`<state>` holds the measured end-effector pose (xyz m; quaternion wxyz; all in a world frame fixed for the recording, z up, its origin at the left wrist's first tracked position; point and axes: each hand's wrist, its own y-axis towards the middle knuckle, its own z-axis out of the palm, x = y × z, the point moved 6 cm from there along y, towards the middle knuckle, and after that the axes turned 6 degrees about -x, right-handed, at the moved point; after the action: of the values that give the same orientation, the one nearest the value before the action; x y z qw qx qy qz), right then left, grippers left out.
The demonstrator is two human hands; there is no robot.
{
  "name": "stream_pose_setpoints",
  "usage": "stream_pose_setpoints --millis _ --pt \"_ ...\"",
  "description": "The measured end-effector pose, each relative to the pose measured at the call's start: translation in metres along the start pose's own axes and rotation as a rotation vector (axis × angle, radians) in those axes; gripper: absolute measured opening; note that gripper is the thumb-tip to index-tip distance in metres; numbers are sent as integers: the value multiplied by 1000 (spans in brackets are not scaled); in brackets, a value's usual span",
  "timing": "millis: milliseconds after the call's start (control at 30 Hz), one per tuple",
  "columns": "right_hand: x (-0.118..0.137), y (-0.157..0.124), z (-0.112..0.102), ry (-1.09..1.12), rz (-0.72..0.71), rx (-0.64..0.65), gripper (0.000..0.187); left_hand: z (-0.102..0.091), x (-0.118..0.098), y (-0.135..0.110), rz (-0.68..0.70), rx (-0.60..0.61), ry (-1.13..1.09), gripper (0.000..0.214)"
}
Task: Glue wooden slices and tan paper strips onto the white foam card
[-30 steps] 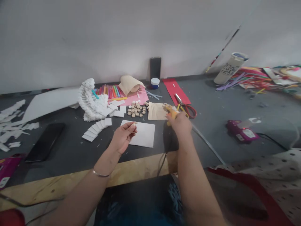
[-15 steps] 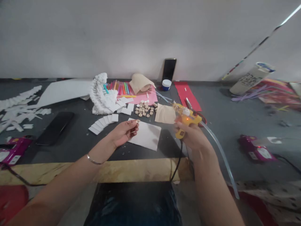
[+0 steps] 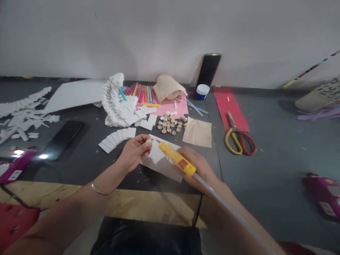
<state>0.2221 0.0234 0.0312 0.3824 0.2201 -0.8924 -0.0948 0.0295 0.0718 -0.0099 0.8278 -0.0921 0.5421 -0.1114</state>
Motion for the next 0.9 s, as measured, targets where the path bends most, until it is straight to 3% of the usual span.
stream_pose_setpoints --millis 133,567,900 --pt "1 -4 3 10 -52 32 12 2 2 -1 1 5 5 39" --pt "-2 -6 10 74 4 66 11 2 9 -1 -61 28 15 39" --pt "-10 -7 10 -11 90 91 10 2 10 -1 -80 31 29 40"
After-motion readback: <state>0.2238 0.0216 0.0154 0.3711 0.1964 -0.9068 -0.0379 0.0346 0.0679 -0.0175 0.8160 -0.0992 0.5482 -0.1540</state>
